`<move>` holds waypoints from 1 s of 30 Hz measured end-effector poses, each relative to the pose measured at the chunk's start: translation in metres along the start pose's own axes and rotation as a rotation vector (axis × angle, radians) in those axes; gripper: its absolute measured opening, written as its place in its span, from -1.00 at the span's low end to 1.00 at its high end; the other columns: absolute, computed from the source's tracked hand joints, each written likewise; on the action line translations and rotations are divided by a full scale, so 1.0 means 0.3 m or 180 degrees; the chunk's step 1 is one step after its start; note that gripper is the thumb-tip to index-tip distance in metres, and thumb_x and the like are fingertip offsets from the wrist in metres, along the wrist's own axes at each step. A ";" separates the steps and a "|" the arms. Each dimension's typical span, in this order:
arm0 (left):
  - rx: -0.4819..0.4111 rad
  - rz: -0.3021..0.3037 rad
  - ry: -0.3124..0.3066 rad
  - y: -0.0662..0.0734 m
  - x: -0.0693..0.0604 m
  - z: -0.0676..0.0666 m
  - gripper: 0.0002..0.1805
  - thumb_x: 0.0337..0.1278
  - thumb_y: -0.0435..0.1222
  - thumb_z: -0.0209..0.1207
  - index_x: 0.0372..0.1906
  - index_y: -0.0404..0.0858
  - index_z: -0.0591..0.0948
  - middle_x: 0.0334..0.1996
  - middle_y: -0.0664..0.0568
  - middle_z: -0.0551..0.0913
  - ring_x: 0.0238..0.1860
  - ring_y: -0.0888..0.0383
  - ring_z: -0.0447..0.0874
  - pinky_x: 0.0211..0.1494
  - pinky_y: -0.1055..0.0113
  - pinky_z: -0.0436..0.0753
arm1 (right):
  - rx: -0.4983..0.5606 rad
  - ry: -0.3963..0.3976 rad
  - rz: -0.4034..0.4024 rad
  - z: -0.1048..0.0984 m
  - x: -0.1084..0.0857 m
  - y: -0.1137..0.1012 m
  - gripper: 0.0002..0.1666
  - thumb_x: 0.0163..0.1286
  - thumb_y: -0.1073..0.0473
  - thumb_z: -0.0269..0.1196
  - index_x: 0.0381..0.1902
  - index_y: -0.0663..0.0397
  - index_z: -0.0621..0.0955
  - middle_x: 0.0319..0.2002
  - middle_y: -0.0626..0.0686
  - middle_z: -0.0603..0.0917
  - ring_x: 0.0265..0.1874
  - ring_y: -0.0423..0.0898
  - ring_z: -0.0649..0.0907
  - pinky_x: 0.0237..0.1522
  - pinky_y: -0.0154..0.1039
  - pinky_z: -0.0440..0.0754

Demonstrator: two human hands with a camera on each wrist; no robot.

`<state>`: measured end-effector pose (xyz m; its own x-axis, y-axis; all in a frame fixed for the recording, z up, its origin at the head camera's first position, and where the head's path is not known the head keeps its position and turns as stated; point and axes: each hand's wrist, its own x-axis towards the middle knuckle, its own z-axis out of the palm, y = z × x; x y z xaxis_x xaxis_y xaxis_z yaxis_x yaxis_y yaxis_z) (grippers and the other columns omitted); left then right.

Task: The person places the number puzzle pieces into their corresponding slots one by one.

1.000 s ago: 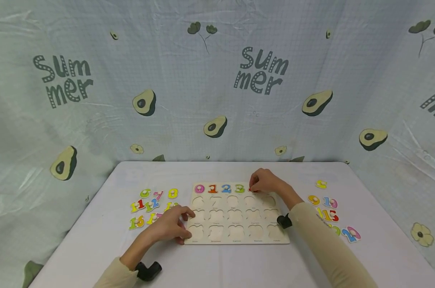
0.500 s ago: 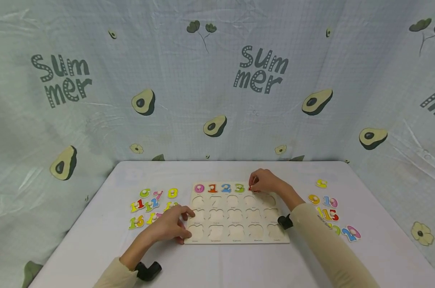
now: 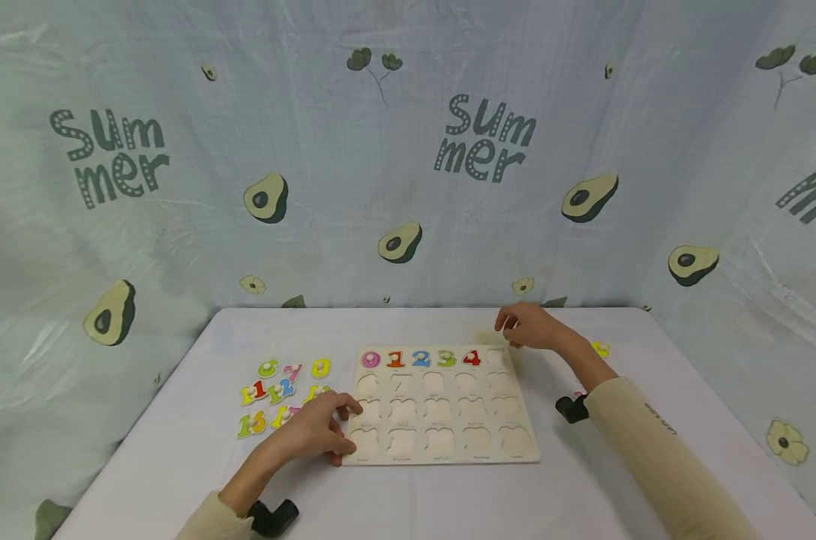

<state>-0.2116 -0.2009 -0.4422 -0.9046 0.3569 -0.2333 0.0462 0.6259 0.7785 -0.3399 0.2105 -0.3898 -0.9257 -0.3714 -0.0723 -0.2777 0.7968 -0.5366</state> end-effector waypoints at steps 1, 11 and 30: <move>-0.0009 -0.0002 -0.0008 -0.002 -0.004 0.001 -0.44 -0.03 -0.41 0.52 0.14 -0.26 0.61 -0.09 -0.12 0.48 -0.59 0.11 0.66 -0.43 0.28 0.72 | 0.0000 0.0017 0.0027 -0.015 -0.010 0.011 -0.77 0.45 0.33 0.15 -0.02 0.32 0.64 -0.17 0.23 0.70 -0.36 -0.04 0.68 -0.26 -0.19 0.72; -0.0022 0.0009 -0.0003 -0.006 -0.019 0.001 -0.44 -0.03 -0.42 0.52 0.14 -0.27 0.61 -0.09 -0.12 0.46 -0.58 0.10 0.65 -0.44 0.27 0.72 | -0.0165 0.0327 0.0304 -0.159 -0.085 0.216 -0.72 0.46 0.25 0.17 0.00 0.35 0.62 -0.11 0.32 0.71 -0.27 0.09 0.71 -0.24 -0.13 0.74; -0.0044 0.0055 -0.0001 0.003 -0.002 -0.001 -0.42 -0.05 -0.45 0.51 0.16 -0.29 0.61 -0.08 -0.14 0.48 -0.58 0.11 0.65 -0.46 0.25 0.73 | -0.0425 0.0527 0.1251 -0.126 -0.203 0.471 -0.71 0.40 0.22 0.26 -0.13 0.43 0.63 -0.28 0.26 0.66 -0.32 0.08 0.57 -0.24 -0.14 0.60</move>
<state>-0.2112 -0.2009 -0.4411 -0.9035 0.3678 -0.2198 0.0561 0.6101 0.7904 -0.3323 0.3637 -0.4293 -0.9932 0.0445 -0.1078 0.0826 0.9207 -0.3814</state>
